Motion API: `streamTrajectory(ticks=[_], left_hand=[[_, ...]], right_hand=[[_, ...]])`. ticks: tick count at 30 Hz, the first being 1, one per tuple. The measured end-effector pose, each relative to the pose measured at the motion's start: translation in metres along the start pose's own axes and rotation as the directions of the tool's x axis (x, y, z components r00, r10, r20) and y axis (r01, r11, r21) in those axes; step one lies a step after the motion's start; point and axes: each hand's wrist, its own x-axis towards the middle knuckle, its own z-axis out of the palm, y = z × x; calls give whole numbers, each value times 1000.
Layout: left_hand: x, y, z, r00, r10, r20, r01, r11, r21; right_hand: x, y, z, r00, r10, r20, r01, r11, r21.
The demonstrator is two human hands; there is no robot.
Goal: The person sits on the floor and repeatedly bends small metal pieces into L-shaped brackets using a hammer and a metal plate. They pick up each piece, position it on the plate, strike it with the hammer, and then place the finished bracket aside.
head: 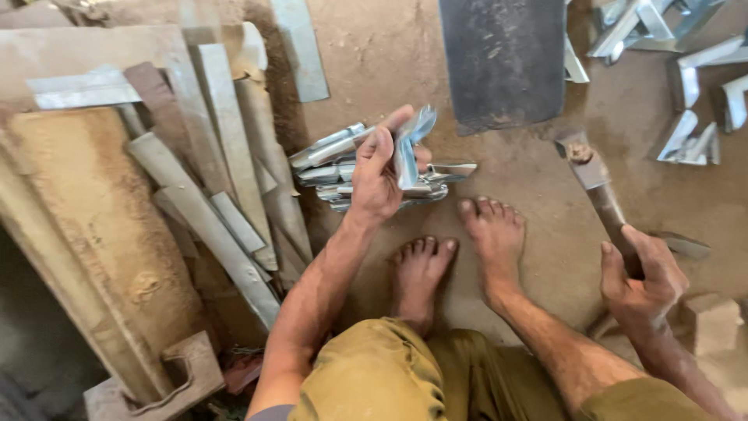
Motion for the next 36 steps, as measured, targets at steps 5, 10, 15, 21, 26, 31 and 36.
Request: streamTrajectory(ticks=[5, 10, 15, 21, 26, 31, 36], left_hand=[[0, 18, -2, 996, -85, 35, 84, 996, 41], [24, 16, 50, 953, -106, 283, -24, 907, 420], [60, 49, 93, 818, -26, 575, -558, 209, 803], [42, 63, 35, 931, -138, 338, -346, -631, 695], [27, 29, 6, 953, -67, 295, -250, -722, 645], [6, 36, 18, 988, -1, 152, -150, -175, 973], [-20, 18, 30, 905, -224, 362, 74, 921, 382]], right_hand=[[-12, 5, 33, 999, -12, 42, 17, 993, -115], [12, -9, 38, 996, -12, 88, 16, 999, -39], [31, -23, 37, 989, -50, 138, 47, 999, 21], [36, -25, 33, 994, 1, 113, -8, 998, 63], [42, -25, 39, 985, -46, 167, 24, 991, 133], [74, -64, 40, 969, -146, 199, 94, 964, 250], [106, -129, 37, 940, -317, 122, 224, 849, 479]])
